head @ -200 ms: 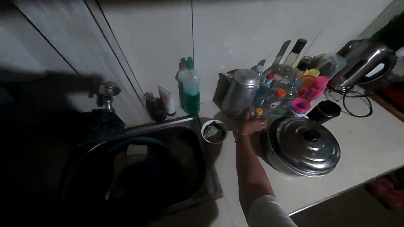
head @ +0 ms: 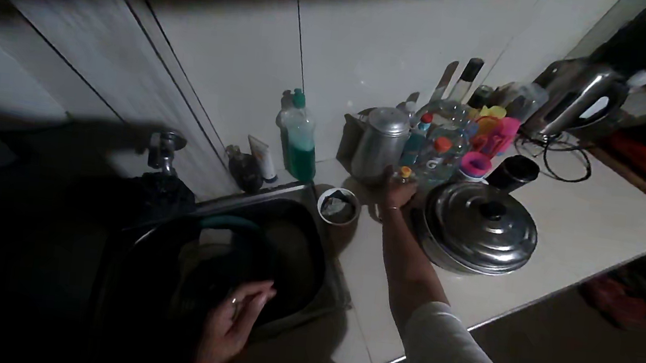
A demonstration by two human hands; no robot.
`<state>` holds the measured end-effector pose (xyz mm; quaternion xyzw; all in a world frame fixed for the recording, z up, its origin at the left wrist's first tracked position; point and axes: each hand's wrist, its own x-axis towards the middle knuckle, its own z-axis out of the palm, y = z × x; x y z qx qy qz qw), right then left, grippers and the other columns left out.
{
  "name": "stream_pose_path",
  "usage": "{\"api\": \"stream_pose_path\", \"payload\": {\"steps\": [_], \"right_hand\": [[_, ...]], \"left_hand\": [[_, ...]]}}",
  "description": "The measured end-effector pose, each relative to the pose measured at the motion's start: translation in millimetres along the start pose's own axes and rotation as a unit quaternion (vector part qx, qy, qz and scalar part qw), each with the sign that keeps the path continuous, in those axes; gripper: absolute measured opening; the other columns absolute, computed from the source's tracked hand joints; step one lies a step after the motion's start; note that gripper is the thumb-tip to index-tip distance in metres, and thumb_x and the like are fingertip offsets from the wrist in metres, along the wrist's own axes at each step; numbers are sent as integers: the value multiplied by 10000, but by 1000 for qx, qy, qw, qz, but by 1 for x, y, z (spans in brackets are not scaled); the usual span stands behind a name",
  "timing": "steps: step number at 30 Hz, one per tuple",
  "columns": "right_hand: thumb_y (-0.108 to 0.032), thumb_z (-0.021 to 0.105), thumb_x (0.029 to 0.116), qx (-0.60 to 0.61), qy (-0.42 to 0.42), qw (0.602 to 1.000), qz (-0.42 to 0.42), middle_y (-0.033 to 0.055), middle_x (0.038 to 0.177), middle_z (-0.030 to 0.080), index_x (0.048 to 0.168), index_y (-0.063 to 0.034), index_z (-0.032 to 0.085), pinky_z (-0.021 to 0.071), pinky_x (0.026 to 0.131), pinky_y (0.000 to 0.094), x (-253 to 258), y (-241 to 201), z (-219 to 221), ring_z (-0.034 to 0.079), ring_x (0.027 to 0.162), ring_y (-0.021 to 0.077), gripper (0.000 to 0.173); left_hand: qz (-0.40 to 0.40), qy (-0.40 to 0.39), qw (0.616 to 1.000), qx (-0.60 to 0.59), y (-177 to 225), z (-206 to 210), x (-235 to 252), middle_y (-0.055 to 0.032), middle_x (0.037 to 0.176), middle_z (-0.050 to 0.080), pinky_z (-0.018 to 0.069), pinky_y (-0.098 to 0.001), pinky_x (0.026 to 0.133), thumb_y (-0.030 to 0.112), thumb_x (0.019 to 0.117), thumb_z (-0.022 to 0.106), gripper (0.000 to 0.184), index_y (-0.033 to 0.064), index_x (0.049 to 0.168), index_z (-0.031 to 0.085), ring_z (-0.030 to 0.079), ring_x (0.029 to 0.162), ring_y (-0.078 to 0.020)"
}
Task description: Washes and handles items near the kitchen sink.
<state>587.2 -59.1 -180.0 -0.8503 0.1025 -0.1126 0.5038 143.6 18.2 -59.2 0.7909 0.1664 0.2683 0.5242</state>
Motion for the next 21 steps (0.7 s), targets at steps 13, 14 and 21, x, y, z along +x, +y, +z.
{"api": "stream_pose_path", "payload": {"steps": [13,14,21], "right_hand": [[-134,761,788,221,-723,622,-204,40,1203,666,1415,32,460,559,910,262,-119,-12,-170,655,1020,44,715],[-177,769,794,226,-736,602,-209,15,1206,665,1407,23,470,553,915,256,-117,-7,-176,648,1034,31,711],[-142,781,820,183,-704,640,-248,29,1143,670,1334,31,525,543,892,215,-117,-7,-205,643,984,7,599]], "left_hand": [[187,-302,896,266,33,65,113,-211,1385,608,492,-509,1070,107,1054,533,379,104,1428,592,605,1266,-377],[203,-319,885,273,36,66,107,-228,1336,626,497,-514,1056,121,1052,541,363,86,1409,601,614,1240,-395],[100,-392,889,213,48,78,101,-299,1317,585,460,-463,1085,118,1072,502,372,-91,1380,492,588,1237,-392]]}}
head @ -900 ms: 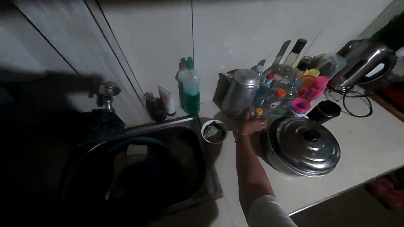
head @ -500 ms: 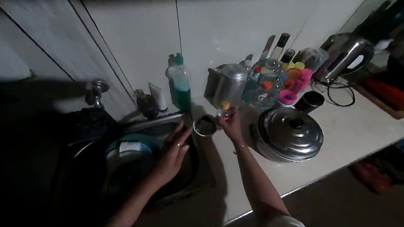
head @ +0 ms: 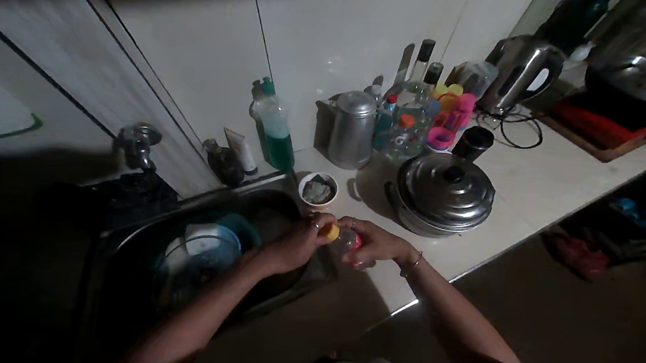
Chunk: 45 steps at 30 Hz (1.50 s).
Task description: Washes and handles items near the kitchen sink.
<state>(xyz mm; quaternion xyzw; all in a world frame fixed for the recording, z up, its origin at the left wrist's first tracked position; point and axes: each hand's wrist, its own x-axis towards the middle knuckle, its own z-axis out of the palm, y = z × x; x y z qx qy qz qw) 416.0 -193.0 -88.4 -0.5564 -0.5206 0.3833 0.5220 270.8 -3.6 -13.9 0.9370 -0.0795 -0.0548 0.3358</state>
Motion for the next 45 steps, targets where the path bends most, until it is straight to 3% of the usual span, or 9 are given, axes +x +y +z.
{"api": "stream_pose_path", "payload": {"steps": [7,12,15,20,25,29,33,38,45], "right_hand": [[-257,835,802,-118,70,991,-6,106,1176,678,1354,42,536,544,932,250,7,-11,1,654,1028,61,695],[-293,840,757,71,-203,976,-27,-68,1028,718,1243,-38,594,578,807,218,17,-25,-4,675,892,-13,602],[-321,828,792,86,-253,960,-85,-81,1058,715,1191,-58,623,557,856,214,33,-31,4,662,958,-23,520],[-179,814,817,-161,-36,986,29,69,1041,685,1292,19,558,567,828,270,41,-73,8,666,895,80,575],[-257,788,873,-545,149,823,54,225,1192,686,1360,-60,631,505,905,601,72,-49,4,633,1142,428,549],[-261,837,844,-486,149,852,127,226,1242,658,1407,-81,574,481,944,639,89,-27,-26,603,1180,442,648],[-190,808,869,-290,115,940,137,224,1032,687,1423,1,488,550,855,537,89,-27,-60,684,904,336,667],[-166,804,857,-213,100,965,114,179,1067,682,1391,-16,528,568,843,456,88,-47,-74,676,900,238,620],[-315,737,913,-557,101,805,177,219,1344,620,1476,-141,538,432,1016,639,100,-63,-55,548,1284,438,623]], "left_hand": [[-6,14,1000,22,-6,-10,6,-266,1350,591,458,-484,1090,204,1096,472,405,-48,1410,503,593,1254,-374],[365,226,854,294,-12,-6,2,-115,775,660,546,-412,684,596,1013,470,578,69,987,705,654,733,-292],[410,301,818,269,-10,-8,7,-77,636,569,472,-351,610,408,1036,425,471,78,780,644,568,616,-235],[166,328,911,189,-21,-14,14,-126,624,627,560,-401,634,185,987,436,420,-6,682,654,670,643,-266],[-300,108,947,-31,-22,-39,58,-309,1125,653,475,-626,945,344,1136,263,563,-73,1220,631,638,1071,-439],[-334,109,917,-187,-46,-40,88,-143,849,605,515,-394,678,648,1063,191,808,-41,1109,611,581,693,-227],[-78,114,980,-146,-47,-49,90,-209,1537,455,512,-470,1011,221,1113,413,465,41,1540,376,600,1250,-315],[27,181,979,-85,-50,-47,97,-247,1301,588,508,-465,1014,88,1081,463,273,-38,1294,578,616,1168,-322],[-275,149,947,-76,-44,-47,126,-357,1287,594,424,-631,1061,481,1120,212,734,-134,1286,577,571,1255,-474]]}}
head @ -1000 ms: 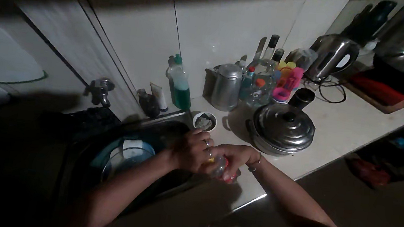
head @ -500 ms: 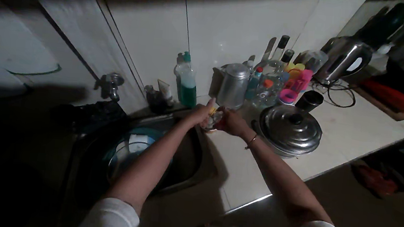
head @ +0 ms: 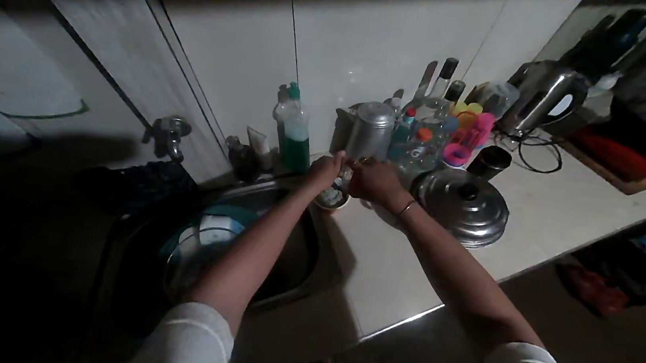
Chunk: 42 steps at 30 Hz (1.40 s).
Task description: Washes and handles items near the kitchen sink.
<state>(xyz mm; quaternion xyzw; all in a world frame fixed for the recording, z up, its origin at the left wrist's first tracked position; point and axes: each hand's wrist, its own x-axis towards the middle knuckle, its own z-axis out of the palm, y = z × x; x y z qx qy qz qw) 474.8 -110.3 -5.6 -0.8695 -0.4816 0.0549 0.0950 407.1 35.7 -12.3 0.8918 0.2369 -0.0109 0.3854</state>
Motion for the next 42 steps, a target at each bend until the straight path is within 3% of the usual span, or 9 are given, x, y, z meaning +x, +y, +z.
{"api": "stream_pose_path", "payload": {"steps": [3,6,8,10,13,18,25,34,42], "right_hand": [[-295,681,938,-56,21,998,-9,201,1269,659,1389,-143,619,447,952,626,5,-2,14,554,1261,431,480],[-374,741,913,22,-29,999,29,215,1302,636,1401,-104,576,475,943,641,12,5,19,560,1263,438,582],[-376,773,895,115,-41,991,58,225,1239,660,1441,-106,537,494,931,656,19,18,25,618,1173,440,653],[-343,774,912,176,-35,982,56,227,1151,692,1455,-70,505,501,940,637,20,29,26,664,1081,425,665],[-325,778,911,212,-30,976,39,218,1076,707,1461,-60,494,521,906,609,18,32,20,690,992,388,673],[-377,793,873,59,-42,996,55,226,1335,622,1473,-136,534,470,961,665,24,19,14,563,1261,455,696],[-81,613,980,-174,-80,981,19,230,1227,661,1260,-80,698,407,1011,633,33,9,15,557,1243,435,293],[-20,563,982,-280,-79,956,-41,223,1177,673,1129,10,723,379,1042,604,49,-4,13,575,1195,417,219],[94,474,982,-390,-36,917,-73,215,1205,662,1128,73,686,368,1084,524,51,-23,17,552,1246,375,259]], "left_hand": [[-108,-39,993,-34,-4,5,14,-333,1281,581,445,-608,1002,548,1101,134,820,-118,1268,583,581,1181,-436],[-102,-38,990,-90,-12,6,19,-298,1130,619,499,-535,875,666,1047,92,929,-92,1262,585,617,951,-372],[-19,-56,985,-165,-14,1,13,-286,1285,584,508,-526,902,558,1099,181,743,-34,1416,501,624,1038,-367],[101,-86,973,-191,-19,-3,13,-201,1475,495,541,-457,893,270,1134,323,446,85,1535,385,626,1141,-296],[176,-74,968,-161,-23,-3,17,-202,1448,508,509,-433,963,72,1086,419,353,26,1431,480,594,1171,-278],[38,-23,994,-102,-20,16,28,-325,1408,521,388,-595,1116,401,1137,229,608,-74,1441,457,506,1338,-434],[-106,50,991,-63,-60,1,51,-336,1381,549,392,-616,1112,491,1116,245,714,-114,1356,537,521,1331,-452],[-78,-10,985,-150,-75,-1,40,-241,1421,546,447,-558,1044,201,1076,524,384,-3,1401,531,545,1285,-373],[-66,-34,976,-206,-76,6,41,-207,1315,593,509,-421,933,77,1039,564,358,31,1393,536,613,1076,-262]]}}
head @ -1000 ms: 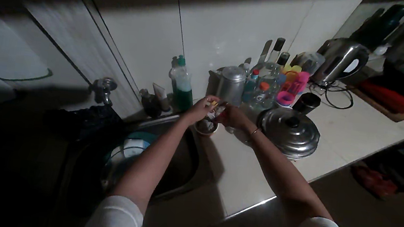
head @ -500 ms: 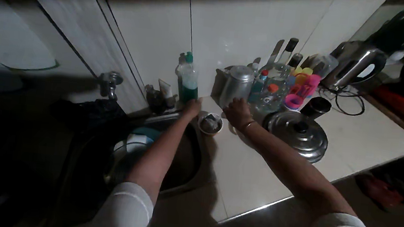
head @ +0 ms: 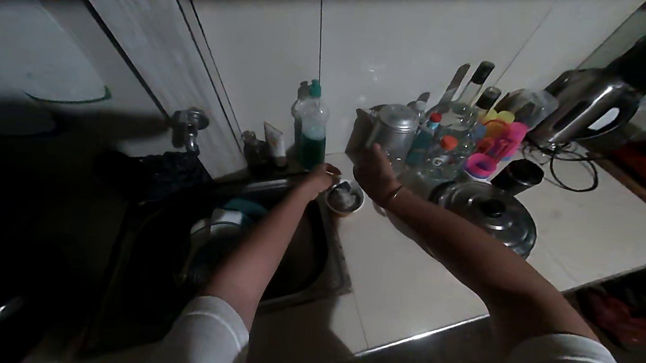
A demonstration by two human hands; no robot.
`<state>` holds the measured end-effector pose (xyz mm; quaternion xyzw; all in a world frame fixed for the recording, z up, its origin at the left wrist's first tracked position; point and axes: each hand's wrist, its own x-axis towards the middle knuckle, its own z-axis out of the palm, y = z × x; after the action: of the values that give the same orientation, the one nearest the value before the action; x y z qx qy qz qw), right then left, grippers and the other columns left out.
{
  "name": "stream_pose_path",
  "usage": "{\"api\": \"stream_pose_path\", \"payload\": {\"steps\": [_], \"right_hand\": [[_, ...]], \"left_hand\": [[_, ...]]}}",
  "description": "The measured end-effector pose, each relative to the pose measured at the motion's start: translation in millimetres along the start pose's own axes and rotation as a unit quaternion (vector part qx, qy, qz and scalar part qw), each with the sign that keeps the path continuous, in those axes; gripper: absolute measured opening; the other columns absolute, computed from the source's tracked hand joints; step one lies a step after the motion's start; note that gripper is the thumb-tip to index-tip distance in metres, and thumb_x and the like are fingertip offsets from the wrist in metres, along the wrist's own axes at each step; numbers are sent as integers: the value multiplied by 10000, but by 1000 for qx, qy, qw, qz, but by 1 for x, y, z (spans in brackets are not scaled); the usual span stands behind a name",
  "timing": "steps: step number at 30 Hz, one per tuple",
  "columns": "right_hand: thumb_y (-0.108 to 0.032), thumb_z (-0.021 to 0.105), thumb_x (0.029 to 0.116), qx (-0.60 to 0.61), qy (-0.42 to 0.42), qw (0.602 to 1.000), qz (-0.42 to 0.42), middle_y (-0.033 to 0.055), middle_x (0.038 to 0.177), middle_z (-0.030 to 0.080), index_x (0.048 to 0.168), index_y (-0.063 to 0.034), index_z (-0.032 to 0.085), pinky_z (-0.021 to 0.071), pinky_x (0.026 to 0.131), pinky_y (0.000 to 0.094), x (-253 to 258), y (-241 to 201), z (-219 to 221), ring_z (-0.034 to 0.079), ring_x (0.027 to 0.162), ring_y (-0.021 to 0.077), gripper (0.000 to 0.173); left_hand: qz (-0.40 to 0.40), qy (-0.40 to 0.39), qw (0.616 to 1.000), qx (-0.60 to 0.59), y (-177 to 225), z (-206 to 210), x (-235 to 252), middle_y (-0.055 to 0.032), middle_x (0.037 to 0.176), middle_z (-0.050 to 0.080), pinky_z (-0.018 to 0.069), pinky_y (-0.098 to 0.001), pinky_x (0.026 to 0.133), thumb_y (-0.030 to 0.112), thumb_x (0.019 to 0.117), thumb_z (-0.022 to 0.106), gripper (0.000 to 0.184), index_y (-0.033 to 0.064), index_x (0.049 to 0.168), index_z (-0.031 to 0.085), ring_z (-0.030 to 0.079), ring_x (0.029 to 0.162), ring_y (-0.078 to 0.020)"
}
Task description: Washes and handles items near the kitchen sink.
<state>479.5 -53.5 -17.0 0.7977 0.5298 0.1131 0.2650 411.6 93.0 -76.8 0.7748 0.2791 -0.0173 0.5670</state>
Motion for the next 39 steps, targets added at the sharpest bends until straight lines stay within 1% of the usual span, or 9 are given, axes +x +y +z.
{"api": "stream_pose_path", "payload": {"steps": [3,10,15,20,26,29,33,36,39], "right_hand": [[103,471,975,-11,57,998,12,190,1099,684,1066,78,692,395,1030,486,2,1,4,584,1171,345,241],[82,463,1000,19,103,994,-1,187,1196,682,1203,46,684,390,1073,463,4,-3,16,569,1230,345,303],[3,600,961,251,118,959,49,232,1250,669,1388,-53,605,364,1067,634,6,19,15,564,1240,454,431],[-85,609,978,325,152,930,76,226,1257,667,1346,-58,635,397,988,666,3,21,21,555,1235,480,370],[44,621,923,162,275,948,2,164,1118,711,1120,-49,741,448,967,563,-3,-1,21,622,1131,377,248],[31,648,917,171,290,941,-23,174,1138,704,1293,-72,687,457,941,581,-4,-7,29,629,1117,389,392],[-159,663,969,431,200,878,63,222,1304,661,1499,-69,522,411,1005,655,2,-1,40,557,1259,466,556],[-241,804,885,551,200,807,77,208,1227,700,1503,-27,494,420,1049,646,1,7,41,581,1234,463,724],[-167,770,882,480,240,843,48,192,1260,691,1465,-76,567,426,955,652,-4,12,39,585,1197,455,624]], "left_hand": [[-8,10,1000,-23,1,5,2,-216,1318,592,517,-402,925,107,1049,569,410,27,1441,481,626,1059,-251],[-25,20,997,-65,0,13,4,-197,1301,601,514,-403,932,147,1065,545,334,42,1382,537,622,1065,-240],[16,30,976,-214,2,16,3,-162,1219,604,525,-354,900,108,1086,465,339,10,1409,492,614,995,-192],[62,45,948,-309,22,10,-6,-110,1138,600,519,-279,812,229,1106,458,351,6,1371,510,593,898,-128],[-39,21,983,-181,21,-11,-3,-56,978,614,499,-243,664,321,1096,469,352,41,1283,570,566,741,-90],[-57,0,993,-107,15,-22,-2,-32,886,590,475,-226,611,355,1095,465,359,46,1228,589,534,670,-75],[103,8,991,-90,25,-26,-17,-127,1169,639,546,-302,869,149,1052,574,320,-19,1324,575,634,945,-128],[202,8,979,-23,36,-33,-23,-194,1271,633,550,-359,966,32,998,622,371,-31,1360,562,664,1076,-203],[192,-20,978,74,42,-42,-26,-188,1203,663,556,-379,917,105,1050,563,332,-24,1355,582,670,1003,-201]]}}
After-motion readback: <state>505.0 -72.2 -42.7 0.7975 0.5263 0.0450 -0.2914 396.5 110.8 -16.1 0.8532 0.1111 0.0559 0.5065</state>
